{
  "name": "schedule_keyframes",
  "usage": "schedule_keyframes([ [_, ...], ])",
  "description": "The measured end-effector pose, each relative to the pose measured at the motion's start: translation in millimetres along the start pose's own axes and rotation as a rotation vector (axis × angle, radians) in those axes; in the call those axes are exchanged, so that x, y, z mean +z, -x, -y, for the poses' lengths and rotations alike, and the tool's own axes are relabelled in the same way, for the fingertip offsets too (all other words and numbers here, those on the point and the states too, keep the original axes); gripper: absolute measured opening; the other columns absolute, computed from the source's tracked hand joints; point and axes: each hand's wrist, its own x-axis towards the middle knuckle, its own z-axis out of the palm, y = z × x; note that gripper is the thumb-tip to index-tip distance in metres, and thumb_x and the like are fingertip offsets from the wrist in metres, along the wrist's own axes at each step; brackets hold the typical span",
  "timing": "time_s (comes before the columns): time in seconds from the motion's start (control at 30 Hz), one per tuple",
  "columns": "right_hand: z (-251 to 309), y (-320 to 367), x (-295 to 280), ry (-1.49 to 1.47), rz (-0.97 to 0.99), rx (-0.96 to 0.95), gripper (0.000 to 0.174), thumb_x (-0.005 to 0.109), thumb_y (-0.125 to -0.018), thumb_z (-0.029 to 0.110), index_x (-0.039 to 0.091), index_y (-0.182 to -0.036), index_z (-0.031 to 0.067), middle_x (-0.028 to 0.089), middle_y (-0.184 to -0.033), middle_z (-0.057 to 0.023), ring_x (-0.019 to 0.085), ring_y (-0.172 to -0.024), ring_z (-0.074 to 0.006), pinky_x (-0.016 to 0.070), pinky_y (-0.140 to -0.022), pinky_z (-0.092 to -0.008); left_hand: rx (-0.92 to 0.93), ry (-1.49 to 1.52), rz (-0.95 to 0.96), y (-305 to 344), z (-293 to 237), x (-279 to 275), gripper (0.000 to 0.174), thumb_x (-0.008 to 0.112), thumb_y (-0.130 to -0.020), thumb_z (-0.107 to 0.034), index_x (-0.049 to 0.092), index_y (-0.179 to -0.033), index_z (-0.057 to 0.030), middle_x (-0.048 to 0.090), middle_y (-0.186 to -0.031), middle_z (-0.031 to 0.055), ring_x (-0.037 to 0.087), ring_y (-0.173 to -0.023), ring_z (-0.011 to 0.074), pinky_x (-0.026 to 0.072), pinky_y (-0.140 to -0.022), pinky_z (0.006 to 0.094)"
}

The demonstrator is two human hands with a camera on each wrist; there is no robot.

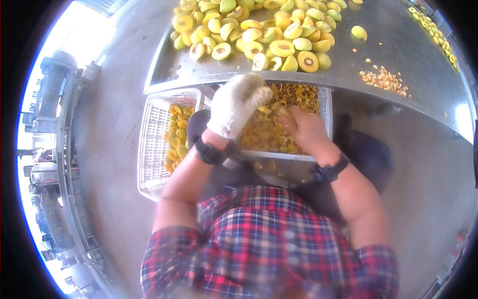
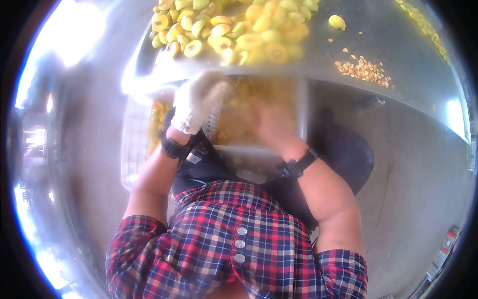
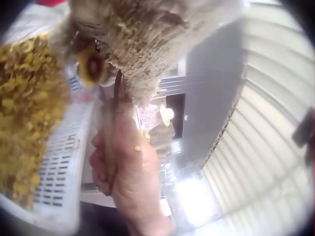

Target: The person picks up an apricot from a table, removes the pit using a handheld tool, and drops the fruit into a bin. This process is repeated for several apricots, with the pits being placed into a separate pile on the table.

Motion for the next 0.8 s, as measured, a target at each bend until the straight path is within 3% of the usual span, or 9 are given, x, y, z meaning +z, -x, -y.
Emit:
schedule_keyframes([
  [0.1, -3.8, 0.9, -2.0, -0.028, 0.028, 0.035, 0.034, 0.055, -0.09, 0.037, 0.058, -0.09, 0.0029, 0.061, -0.071, -0.0206, 0.059, -0.068, -0.0389, 0.045, -0.058, -0.045, -0.142, -0.027, -0.148, -32.7, 23.5, -16.4, 0.031, 0.067, -0.082, -0.032, 0.065, -0.093, -0.0037, 0.065, -0.093, 0.0166, 0.063, -0.082, 0.0286, 0.0489, -0.073, 0.0366],
  [0.2, -6.9, 1.7, 0.5, -0.043, 0.047, 0.038, 0.037, 0.054, -0.09, 0.039, 0.058, -0.089, 0.0027, 0.06, -0.071, -0.021, 0.059, -0.068, -0.0393, 0.0446, -0.058, -0.0451, -0.039, -0.406, -0.224, -75.7, 76.2, -25.9, 0.037, 0.066, -0.081, -0.038, 0.066, -0.094, -0.0033, 0.064, -0.098, 0.0201, 0.061, -0.091, 0.0312, 0.0476, -0.079, 0.0396],
  [0.37, -3.6, 1.4, 0.9, -0.063, 0.06, 0.034, 0.041, 0.053, -0.091, 0.042, 0.058, -0.089, 0.0014, 0.059, -0.068, -0.0215, 0.058, -0.066, -0.04, 0.0441, -0.058, -0.0453, -0.396, -0.64, -0.026, -117.2, 94.7, -17.6, 0.047, 0.07, -0.073, -0.039, 0.064, -0.103, -0.004, 0.062, -0.103, 0.0218, 0.057, -0.102, 0.0348, 0.046, -0.087, 0.0414],
  [0.53, -2.0, 2.4, 0.1, -0.091, 0.114, 0.044, 0.043, 0.053, -0.091, 0.043, 0.057, -0.09, -0.0003, 0.058, -0.066, -0.0225, 0.058, -0.064, -0.0402, 0.0437, -0.057, -0.0449, -0.346, -0.645, 0.096, -116.2, 73.8, -16.0, 0.052, 0.072, -0.071, -0.034, 0.061, -0.109, -0.001, 0.062, -0.1, 0.0192, 0.058, -0.099, 0.0334, 0.0476, -0.084, 0.0392],
  [0.63, -4.8, 0.8, 2.1, -0.128, 0.005, -0.013, 0.042, 0.053, -0.092, 0.041, 0.057, -0.09, -0.0011, 0.057, -0.065, -0.022, 0.057, -0.062, -0.0401, 0.0429, -0.056, -0.0435, -0.45, -0.509, 0.075, -94.6, 27.4, -21.9, 0.049, 0.07, -0.074, -0.031, 0.06, -0.108, 0.0027, 0.061, -0.093, 0.015, 0.061, -0.091, 0.0267, 0.0501, -0.076, 0.034],
  [0.7, -5.7, -2.1, 0.5, -0.196, -0.02, -0.025, 0.04, 0.052, -0.092, 0.039, 0.056, -0.091, -0.0015, 0.056, -0.065, -0.0217, 0.056, -0.062, -0.0397, 0.0426, -0.056, -0.0425, -0.409, 0.357, -0.053, -80.9, 25.8, -25.4, 0.04, 0.066, -0.079, -0.027, 0.059, -0.105, 0.0032, 0.06, -0.091, 0.0129, 0.061, -0.082, 0.0215, 0.0501, -0.068, 0.0287],
  [0.73, -4.5, -3.4, -0.9, -0.263, -0.04, -0.047, 0.039, 0.051, -0.093, 0.037, 0.056, -0.092, -0.002, 0.056, -0.065, -0.0213, 0.056, -0.062, -0.0394, 0.0422, -0.056, -0.0416, -0.113, 0.464, 0.007, -82.2, 55.8, -17.0, 0.034, 0.062, -0.085, -0.026, 0.059, -0.105, 0.001, 0.061, -0.094, 0.013, 0.061, -0.077, 0.0205, 0.0502, -0.067, 0.0274],
  [0.77, -0.2, -4.3, -4.3, -0.264, -0.039, -0.043, 0.039, 0.051, -0.093, 0.037, 0.056, -0.092, -0.002, 0.056, -0.065, -0.0213, 0.056, -0.062, -0.0394, 0.0422, -0.056, -0.0416, -0.117, 0.465, 0.01, -77.0, 50.9, -13.3, 0.034, 0.062, -0.085, -0.026, 0.059, -0.105, 0.001, 0.061, -0.094, 0.013, 0.061, -0.077, 0.0205, 0.0502, -0.067, 0.0274],
  [0.8, 6.2, -6.6, -9.7, -0.326, -0.091, -0.064, 0.037, 0.051, -0.094, 0.035, 0.056, -0.093, -0.0021, 0.055, -0.065, -0.0208, 0.055, -0.062, -0.0387, 0.0419, -0.056, -0.041, -0.235, 0.862, 0.021, -68.4, 39.7, -6.4, 0.033, 0.059, -0.086, -0.026, 0.058, -0.105, 0.0008, 0.061, -0.095, 0.0139, 0.061, -0.078, 0.0211, 0.051, -0.068, 0.0292],
])
